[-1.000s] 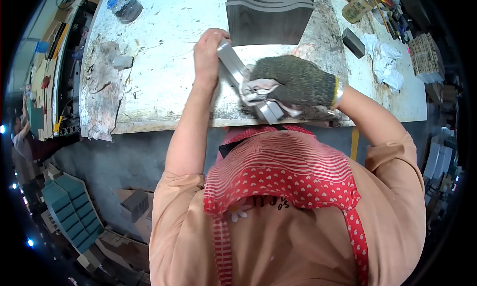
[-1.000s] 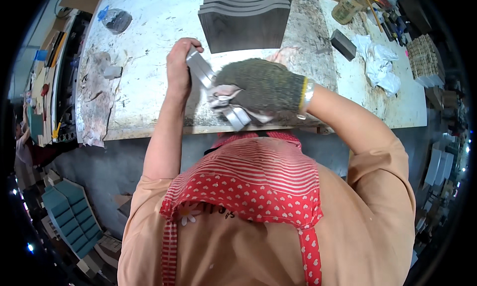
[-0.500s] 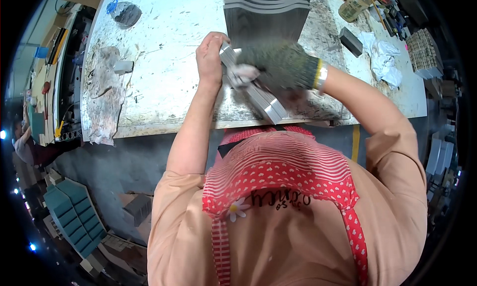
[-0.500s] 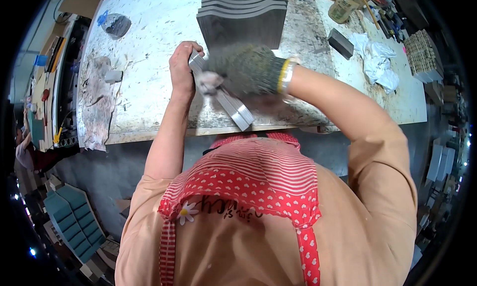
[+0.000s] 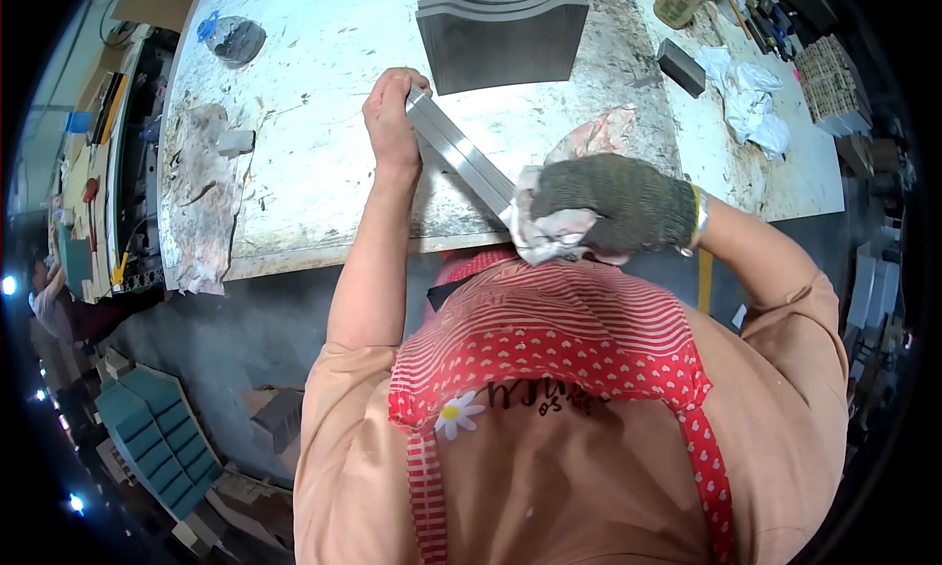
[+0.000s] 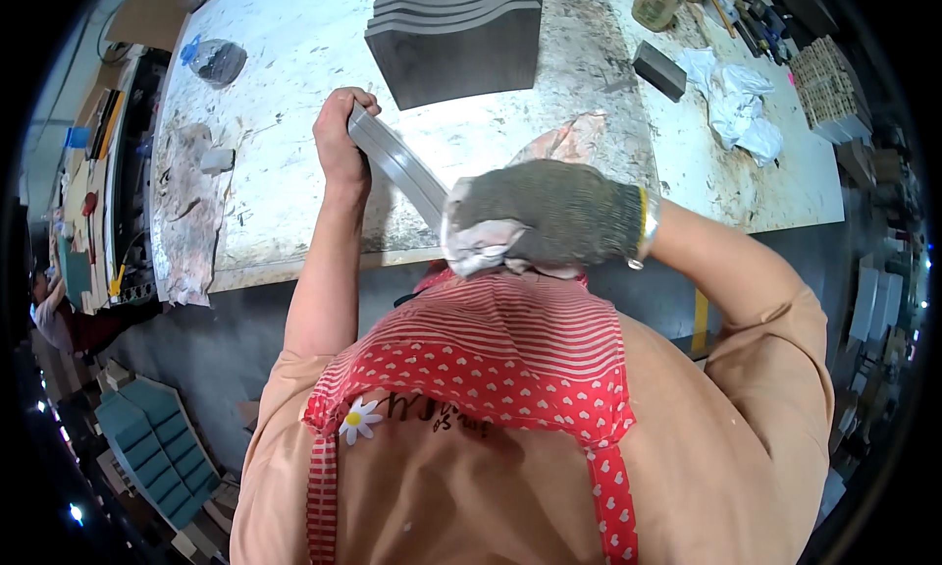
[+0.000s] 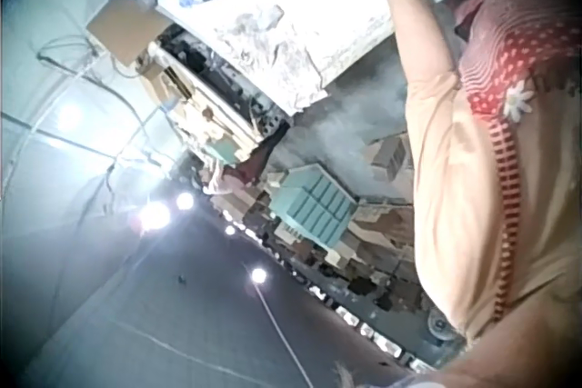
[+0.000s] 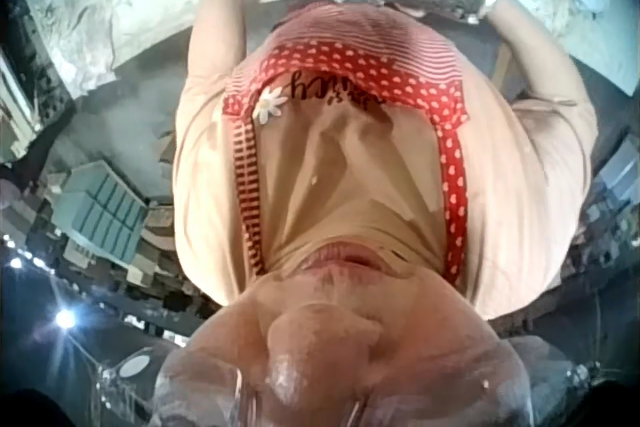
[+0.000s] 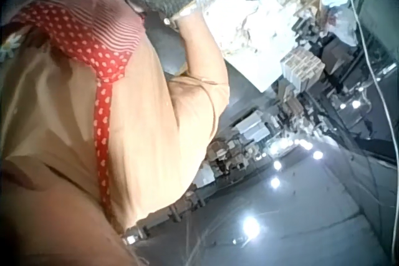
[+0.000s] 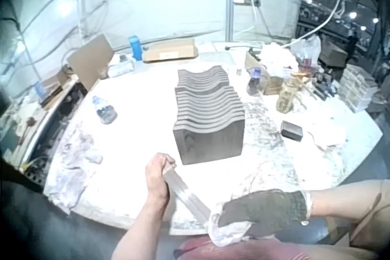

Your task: Wiping and cleaning a stack of curved grey tiles using a cloth and a bottle of cleaning liquid.

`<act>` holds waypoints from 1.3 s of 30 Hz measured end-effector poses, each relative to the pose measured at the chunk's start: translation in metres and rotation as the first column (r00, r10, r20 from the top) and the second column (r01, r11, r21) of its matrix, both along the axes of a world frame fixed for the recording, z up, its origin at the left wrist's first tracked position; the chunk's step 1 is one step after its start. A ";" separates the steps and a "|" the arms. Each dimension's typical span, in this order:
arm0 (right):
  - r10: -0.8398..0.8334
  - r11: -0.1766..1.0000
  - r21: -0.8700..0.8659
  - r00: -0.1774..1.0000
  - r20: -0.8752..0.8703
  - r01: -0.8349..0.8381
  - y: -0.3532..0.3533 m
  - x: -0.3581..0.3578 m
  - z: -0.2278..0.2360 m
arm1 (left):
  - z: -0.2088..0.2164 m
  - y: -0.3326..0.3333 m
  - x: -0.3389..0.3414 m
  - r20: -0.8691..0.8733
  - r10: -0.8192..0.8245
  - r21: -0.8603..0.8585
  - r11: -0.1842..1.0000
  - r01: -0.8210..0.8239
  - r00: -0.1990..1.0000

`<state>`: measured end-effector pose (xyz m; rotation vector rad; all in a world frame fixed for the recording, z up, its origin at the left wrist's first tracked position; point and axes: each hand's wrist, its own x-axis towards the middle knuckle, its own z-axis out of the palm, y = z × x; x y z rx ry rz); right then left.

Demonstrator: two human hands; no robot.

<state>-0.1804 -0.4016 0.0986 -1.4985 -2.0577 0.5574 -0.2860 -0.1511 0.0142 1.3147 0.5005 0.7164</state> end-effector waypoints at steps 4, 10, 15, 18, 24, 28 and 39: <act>-0.383 0.865 -0.484 0.795 -0.470 0.131 0.003 -0.005 0.004 | -0.003 0.000 0.000 0.015 -0.012 0.043 0.999 0.012 1.000; -0.067 0.998 -0.042 0.914 -0.400 0.055 0.030 -0.043 -0.015 | -0.008 0.001 -0.002 0.114 0.004 -0.008 1.000 -0.004 0.993; -0.377 0.918 -0.313 0.783 -0.496 0.244 -0.001 -0.032 -0.006 | -0.006 0.004 -0.007 0.108 -0.062 -0.015 0.998 0.064 0.992; -0.559 0.828 -0.308 0.653 -0.511 0.468 -0.017 -0.003 -0.007 | 0.000 0.007 -0.008 0.024 -0.109 -0.002 0.994 0.109 0.994; -0.513 0.858 -0.305 0.713 -0.477 0.413 -0.008 -0.012 -0.027 | 0.005 0.003 -0.002 -0.051 -0.119 0.026 0.992 0.120 0.992; -0.428 0.880 0.231 0.904 0.007 0.415 0.052 -0.029 -0.031 | 0.002 -0.003 0.007 -0.005 -0.060 0.064 0.996 0.060 0.998; -0.098 0.969 0.230 0.994 0.042 0.086 0.050 0.000 -0.042 | -0.002 -0.004 0.005 0.012 -0.011 0.055 0.998 0.010 1.000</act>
